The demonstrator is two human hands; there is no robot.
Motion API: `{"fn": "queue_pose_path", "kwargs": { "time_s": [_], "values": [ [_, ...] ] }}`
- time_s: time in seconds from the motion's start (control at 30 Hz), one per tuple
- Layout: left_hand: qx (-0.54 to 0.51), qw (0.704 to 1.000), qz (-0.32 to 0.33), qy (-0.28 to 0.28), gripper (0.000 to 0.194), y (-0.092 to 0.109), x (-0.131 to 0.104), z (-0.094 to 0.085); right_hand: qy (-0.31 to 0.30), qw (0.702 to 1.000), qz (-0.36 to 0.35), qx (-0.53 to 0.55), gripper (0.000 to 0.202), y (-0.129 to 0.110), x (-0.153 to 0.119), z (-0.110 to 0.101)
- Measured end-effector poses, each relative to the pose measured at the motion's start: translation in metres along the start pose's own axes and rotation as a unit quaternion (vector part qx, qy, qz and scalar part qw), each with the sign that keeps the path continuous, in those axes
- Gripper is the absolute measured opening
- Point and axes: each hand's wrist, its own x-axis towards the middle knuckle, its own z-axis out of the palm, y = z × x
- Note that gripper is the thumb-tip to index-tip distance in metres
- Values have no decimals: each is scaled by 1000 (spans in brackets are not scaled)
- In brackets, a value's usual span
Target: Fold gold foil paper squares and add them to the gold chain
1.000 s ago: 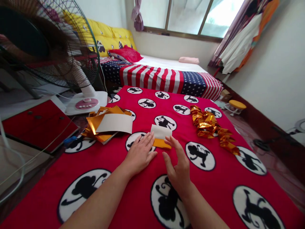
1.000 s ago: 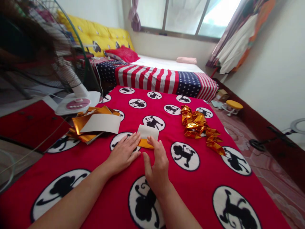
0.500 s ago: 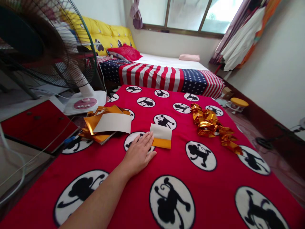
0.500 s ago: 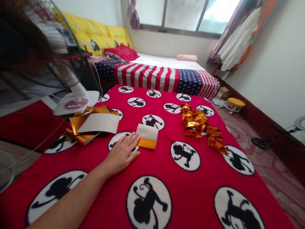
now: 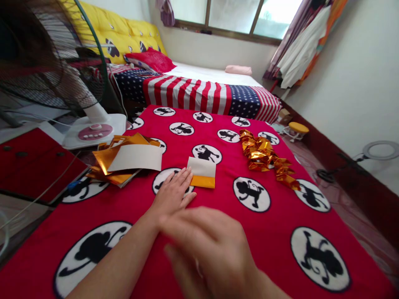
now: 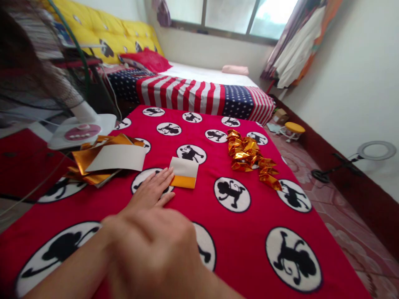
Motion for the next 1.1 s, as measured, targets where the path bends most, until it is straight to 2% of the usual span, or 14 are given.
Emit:
{"fn": "queue_pose_path", "kwargs": {
  "time_s": [0.07, 0.13, 0.27, 0.37, 0.5, 0.67, 0.83, 1.1],
  "values": [
    [-10, 1000, 1, 11, 54, 0, -1, 0, -10, 999, 25, -17, 43, 10, 31, -7],
    [-21, 999, 3, 25, 54, 0, -1, 0, -27, 998, 47, -34, 50, 23, 48, -4],
    [-29, 999, 3, 44, 53, 1, -1, -3, -128, 985, 70, -86, 74, 48, 46, 18],
    [-37, 999, 9, 38, 53, 2, -1, -5, -155, 976, 67, -139, 79, 54, 38, 26],
    [-42, 998, 3, 38, 51, 2, -1, -4, -141, 960, 106, -216, 83, 58, 34, 17],
    [-62, 996, 4, 58, 48, 1, -1, -5, -124, 946, 146, -261, 69, 70, 33, 6],
    [-134, 986, 20, 101, 31, 2, 0, -12, -106, 952, 131, -254, 59, 87, 41, 3],
    [-203, 971, 63, 112, 29, 8, -1, -15, -32, 980, 96, -169, 37, 107, 48, -4]
  ]
}}
